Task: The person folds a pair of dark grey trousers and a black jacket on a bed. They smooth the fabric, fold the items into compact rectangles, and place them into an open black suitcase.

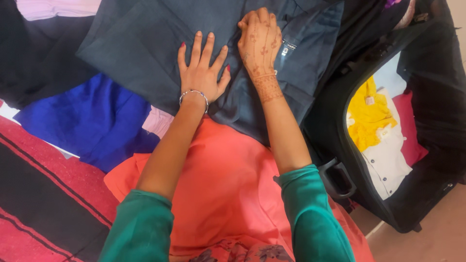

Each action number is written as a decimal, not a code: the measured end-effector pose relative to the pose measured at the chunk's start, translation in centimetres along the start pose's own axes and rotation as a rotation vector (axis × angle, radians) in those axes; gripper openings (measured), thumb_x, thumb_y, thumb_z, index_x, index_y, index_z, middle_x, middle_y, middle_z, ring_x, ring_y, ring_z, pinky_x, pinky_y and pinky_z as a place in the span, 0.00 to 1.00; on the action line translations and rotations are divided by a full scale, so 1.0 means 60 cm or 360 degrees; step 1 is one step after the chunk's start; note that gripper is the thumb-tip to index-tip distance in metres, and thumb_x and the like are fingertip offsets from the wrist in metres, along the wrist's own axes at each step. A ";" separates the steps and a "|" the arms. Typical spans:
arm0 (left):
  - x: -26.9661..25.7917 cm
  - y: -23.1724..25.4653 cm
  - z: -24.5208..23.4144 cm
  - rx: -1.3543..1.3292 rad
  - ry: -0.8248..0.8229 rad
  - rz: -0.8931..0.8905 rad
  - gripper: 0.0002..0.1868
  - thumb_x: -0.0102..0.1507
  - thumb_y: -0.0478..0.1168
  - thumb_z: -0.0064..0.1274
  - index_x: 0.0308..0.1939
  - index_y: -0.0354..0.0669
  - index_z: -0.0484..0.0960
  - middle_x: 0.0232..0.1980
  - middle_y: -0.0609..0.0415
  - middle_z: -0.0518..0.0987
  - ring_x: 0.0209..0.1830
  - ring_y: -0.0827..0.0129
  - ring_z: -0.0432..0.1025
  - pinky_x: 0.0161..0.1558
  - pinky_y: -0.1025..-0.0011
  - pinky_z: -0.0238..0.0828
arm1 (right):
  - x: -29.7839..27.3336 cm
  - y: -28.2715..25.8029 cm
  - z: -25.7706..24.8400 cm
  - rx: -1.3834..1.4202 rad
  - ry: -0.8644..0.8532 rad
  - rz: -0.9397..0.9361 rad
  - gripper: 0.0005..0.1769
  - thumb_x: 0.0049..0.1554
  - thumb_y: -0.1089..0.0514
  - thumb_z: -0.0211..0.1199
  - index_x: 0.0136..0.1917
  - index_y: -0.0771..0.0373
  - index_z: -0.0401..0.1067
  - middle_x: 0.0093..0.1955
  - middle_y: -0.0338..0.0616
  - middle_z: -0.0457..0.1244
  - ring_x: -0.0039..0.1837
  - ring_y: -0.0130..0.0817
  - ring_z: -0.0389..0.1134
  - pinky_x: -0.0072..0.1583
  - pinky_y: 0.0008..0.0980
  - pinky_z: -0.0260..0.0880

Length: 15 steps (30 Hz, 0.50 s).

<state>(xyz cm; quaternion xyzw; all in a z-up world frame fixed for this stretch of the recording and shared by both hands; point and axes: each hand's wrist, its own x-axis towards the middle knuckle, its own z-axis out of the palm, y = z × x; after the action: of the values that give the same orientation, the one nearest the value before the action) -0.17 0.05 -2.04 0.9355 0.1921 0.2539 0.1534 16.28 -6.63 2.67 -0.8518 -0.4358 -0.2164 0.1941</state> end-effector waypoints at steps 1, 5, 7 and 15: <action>0.000 0.001 0.000 -0.0001 -0.0004 -0.0003 0.25 0.66 0.51 0.54 0.67 0.53 0.82 0.78 0.44 0.65 0.81 0.49 0.52 0.74 0.39 0.41 | 0.001 0.001 0.001 0.0016 -0.0002 0.0005 0.06 0.59 0.56 0.66 0.41 0.57 0.72 0.45 0.38 0.61 0.51 0.40 0.64 0.48 0.41 0.62; 0.000 0.000 -0.001 0.0005 -0.0015 -0.0008 0.25 0.66 0.51 0.54 0.67 0.53 0.82 0.78 0.44 0.65 0.81 0.49 0.52 0.74 0.39 0.41 | 0.008 0.007 0.008 -0.0076 0.0084 -0.0041 0.06 0.58 0.55 0.66 0.41 0.57 0.72 0.45 0.38 0.62 0.50 0.40 0.64 0.48 0.41 0.61; 0.001 0.001 -0.001 0.0002 -0.0017 -0.0008 0.25 0.66 0.51 0.54 0.67 0.53 0.82 0.78 0.45 0.65 0.81 0.49 0.52 0.74 0.39 0.41 | 0.011 0.012 0.011 -0.0155 0.0158 -0.0096 0.08 0.57 0.55 0.66 0.41 0.58 0.71 0.45 0.39 0.61 0.50 0.42 0.64 0.48 0.41 0.61; 0.000 0.001 -0.002 0.0007 -0.0004 -0.0003 0.25 0.66 0.51 0.55 0.67 0.53 0.82 0.78 0.45 0.65 0.81 0.49 0.52 0.74 0.39 0.42 | 0.020 0.060 0.052 -0.0165 0.0213 -0.0115 0.07 0.61 0.53 0.65 0.45 0.57 0.73 0.47 0.39 0.65 0.53 0.43 0.65 0.51 0.44 0.61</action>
<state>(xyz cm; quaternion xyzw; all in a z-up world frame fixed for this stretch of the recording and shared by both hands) -0.22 0.04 -1.92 0.9359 0.1934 0.2522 0.1518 20.50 -6.19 0.23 -0.8280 -0.4405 -0.3020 0.1707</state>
